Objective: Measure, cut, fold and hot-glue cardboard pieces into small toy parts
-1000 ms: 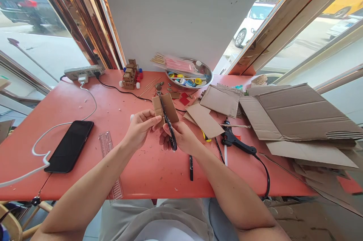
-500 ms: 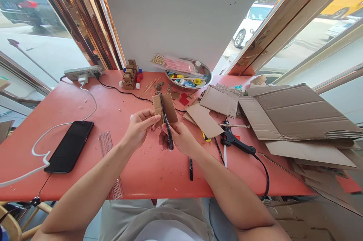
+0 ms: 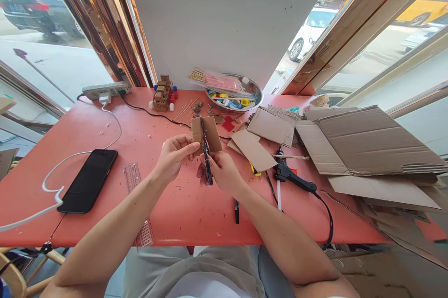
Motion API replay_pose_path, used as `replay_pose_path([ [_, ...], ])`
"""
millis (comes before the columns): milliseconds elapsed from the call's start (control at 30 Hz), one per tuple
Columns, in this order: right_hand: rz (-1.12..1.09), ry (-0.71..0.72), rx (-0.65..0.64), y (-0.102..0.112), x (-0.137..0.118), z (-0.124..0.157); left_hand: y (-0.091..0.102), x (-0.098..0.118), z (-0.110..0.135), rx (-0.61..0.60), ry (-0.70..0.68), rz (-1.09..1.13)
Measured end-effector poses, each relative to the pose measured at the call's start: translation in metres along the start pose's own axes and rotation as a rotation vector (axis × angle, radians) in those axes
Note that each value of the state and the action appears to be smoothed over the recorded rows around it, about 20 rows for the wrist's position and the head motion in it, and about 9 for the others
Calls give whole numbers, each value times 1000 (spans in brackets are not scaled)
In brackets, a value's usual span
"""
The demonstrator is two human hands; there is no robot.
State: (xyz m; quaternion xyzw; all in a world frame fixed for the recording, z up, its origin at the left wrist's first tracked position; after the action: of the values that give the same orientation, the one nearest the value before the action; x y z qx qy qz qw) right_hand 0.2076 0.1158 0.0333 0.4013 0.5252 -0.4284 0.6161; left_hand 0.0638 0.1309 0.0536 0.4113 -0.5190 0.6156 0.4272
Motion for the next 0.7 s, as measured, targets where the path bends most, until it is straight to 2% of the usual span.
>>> replay_pose_path([
  [233, -62, -71, 28, -3, -1, 2, 0, -2, 0, 37, 5, -13],
  [333, -1, -61, 54, 3, -3, -1, 2, -4, -2, 26, 4, 4],
  [433, 258, -42, 160, 24, -7, -7, 6, -5, -4, -30, 29, 65],
  [500, 542, -6, 273, 44, -9, -11, 8, -6, -6, -109, 72, 129],
  [600, 836, 64, 451, 77, -8, -15, 11, -6, -8, -195, 141, 231],
  [633, 929, 70, 490, 86, -6, -15, 12, -6, -8, -204, 160, 259],
  [700, 981, 97, 493, 99, 2, -17, 13, -7, -8, -213, 197, 298],
])
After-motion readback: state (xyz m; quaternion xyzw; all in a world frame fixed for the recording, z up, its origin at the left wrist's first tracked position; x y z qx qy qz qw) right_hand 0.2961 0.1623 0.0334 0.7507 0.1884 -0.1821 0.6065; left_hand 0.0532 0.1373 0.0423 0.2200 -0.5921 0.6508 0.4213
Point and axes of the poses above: each hand's wrist, its own z-axis away from the middle knuckle, its own y-axis out of the back of the hand, x = y × z, the point moved 2 cm from there along -z, towards the middle knuckle, and after that the axes turned 8 degrees about x, right-handed, at the moved point
